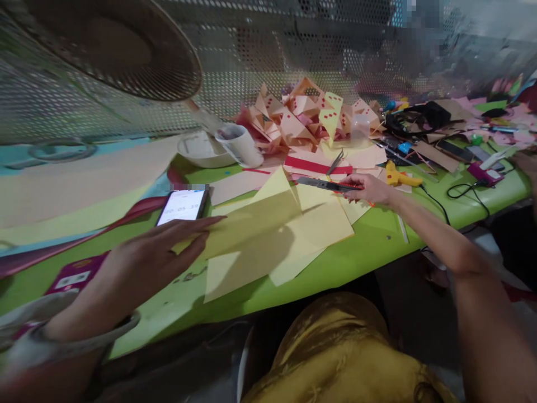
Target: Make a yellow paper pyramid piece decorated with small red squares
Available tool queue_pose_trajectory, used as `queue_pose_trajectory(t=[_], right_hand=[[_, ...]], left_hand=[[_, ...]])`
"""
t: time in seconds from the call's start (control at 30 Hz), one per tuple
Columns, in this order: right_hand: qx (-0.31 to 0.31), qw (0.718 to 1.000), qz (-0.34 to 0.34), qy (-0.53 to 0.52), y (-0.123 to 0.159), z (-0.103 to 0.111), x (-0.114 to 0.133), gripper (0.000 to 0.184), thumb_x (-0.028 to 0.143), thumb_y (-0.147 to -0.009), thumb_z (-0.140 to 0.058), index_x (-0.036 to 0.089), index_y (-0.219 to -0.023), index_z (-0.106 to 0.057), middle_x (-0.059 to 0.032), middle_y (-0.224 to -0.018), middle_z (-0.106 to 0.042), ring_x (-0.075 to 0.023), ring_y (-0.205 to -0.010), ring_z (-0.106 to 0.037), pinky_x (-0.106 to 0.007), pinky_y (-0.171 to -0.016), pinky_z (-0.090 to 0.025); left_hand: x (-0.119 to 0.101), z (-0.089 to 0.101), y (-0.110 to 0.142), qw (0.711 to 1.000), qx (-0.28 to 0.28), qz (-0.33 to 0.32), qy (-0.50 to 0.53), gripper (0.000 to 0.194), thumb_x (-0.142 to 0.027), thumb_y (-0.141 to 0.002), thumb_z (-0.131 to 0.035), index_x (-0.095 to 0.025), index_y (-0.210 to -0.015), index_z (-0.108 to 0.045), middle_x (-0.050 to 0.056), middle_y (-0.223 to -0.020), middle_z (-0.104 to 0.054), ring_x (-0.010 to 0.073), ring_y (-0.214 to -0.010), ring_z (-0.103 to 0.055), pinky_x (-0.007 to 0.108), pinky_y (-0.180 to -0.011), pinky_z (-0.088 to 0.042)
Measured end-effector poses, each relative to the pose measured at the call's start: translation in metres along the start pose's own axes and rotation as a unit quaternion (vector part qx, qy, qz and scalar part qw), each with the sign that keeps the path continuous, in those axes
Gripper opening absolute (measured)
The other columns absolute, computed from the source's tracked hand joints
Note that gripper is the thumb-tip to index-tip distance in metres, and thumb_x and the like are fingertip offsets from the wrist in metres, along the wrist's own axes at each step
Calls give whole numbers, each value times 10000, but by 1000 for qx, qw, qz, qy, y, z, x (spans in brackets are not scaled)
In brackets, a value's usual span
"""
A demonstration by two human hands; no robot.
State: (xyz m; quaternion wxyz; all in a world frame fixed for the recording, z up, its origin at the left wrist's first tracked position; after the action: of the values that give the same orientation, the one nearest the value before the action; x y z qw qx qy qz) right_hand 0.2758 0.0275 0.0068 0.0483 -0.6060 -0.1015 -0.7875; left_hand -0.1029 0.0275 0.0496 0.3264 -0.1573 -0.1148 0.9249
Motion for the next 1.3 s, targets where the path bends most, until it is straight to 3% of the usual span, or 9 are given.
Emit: queue_pose_trajectory(t=[0.2,0.3,0.4,0.53,0.63,0.7,0.87,1.03,1.3], right_hand=[[-2,998,-65,11,-6,-6,-12,215,224,-785,-763,171,-951,-636,3,-750,-647,-86,-604,-618,-194,-536,-522],[-19,996,-86,34,-11,-5,-15,159,203,-803,-748,172,-918,-643,-3,-757,-652,-82,-582,-612,-193,-519,-516],[-33,993,-98,50,-18,-4,-16,115,202,-819,-734,169,-886,-646,-5,-776,-654,-70,-545,-597,-195,-500,-515],[-25,992,-102,65,-27,-9,-13,75,186,-842,-708,156,-868,-645,-1,-751,-651,-55,-502,-582,-175,-459,-492],[-26,990,-109,81,-31,-13,-10,65,161,-842,-701,147,-834,-639,5,-709,-647,-57,-494,-590,-162,-443,-477],[-31,988,-124,90,-32,-15,-9,61,153,-836,-707,145,-835,-647,12,-673,-639,-60,-488,-594,-157,-434,-467],[-48,984,-140,95,-32,-15,-7,88,170,-811,-750,145,-856,-678,12,-619,-636,-74,-478,-597,-156,-404,-436],[-54,991,-100,66,-46,-15,-6,64,150,-834,-723,142,-847,-661,31,-608,-614,-57,-446,-558,-164,-422,-478],[-25,997,-45,58,-81,-22,-6,42,139,-837,-714,129,-849,-675,1,-702,-656,-55,-514,-578,-158,-469,-509]], left_hand=[[25,-26,-10,997,47,45,40,416,-377,-937,-421,-195,-1242,-636,63,-1132,-729,191,-847,-690,280,-734,-530],[21,-31,-10,1000,8,16,-1,402,-357,-969,-395,-165,-1235,-627,118,-1280,-663,261,-1157,-630,401,-987,-487],[7,-39,-7,998,-22,-33,-48,392,-321,-1013,-345,-176,-1293,-577,129,-1536,-444,297,-1451,-348,533,-1176,-269],[-7,-68,0,993,26,-99,-64,526,-404,-1027,-312,-228,-1523,-304,143,-1629,-258,304,-1512,-153,577,-1200,-165],[-6,-85,4,991,42,-113,-63,623,-433,-1028,-287,-290,-1585,-49,126,-1658,-162,288,-1519,-111,572,-1211,-113],[-4,-91,6,991,49,-110,-54,659,-451,-1022,-304,-327,-1580,25,95,-1667,-129,276,-1521,-111,556,-1219,-85],[-8,-94,8,989,78,-118,-41,646,-494,-1019,-270,-326,-1581,1,65,-1659,-188,278,-1526,-92,559,-1215,-57],[-12,-93,9,986,104,-126,-42,610,-507,-1022,-225,-304,-1583,-94,66,-1653,-216,279,-1529,-71,558,-1209,-72],[-8,-95,10,985,108,-125,-37,616,-479,-1025,-277,-331,-1580,-53,43,-1673,-129,267,-1529,-76,501,-1223,-77]])
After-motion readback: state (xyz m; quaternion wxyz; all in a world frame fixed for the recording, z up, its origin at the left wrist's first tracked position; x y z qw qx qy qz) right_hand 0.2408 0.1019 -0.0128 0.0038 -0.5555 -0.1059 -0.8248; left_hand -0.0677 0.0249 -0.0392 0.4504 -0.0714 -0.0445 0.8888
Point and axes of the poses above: each hand's wrist, its own y-axis away from the middle knuckle, its own z-axis out of the back of the hand, x = y × z, the point moved 5 cm from there along -y, towards the middle knuckle
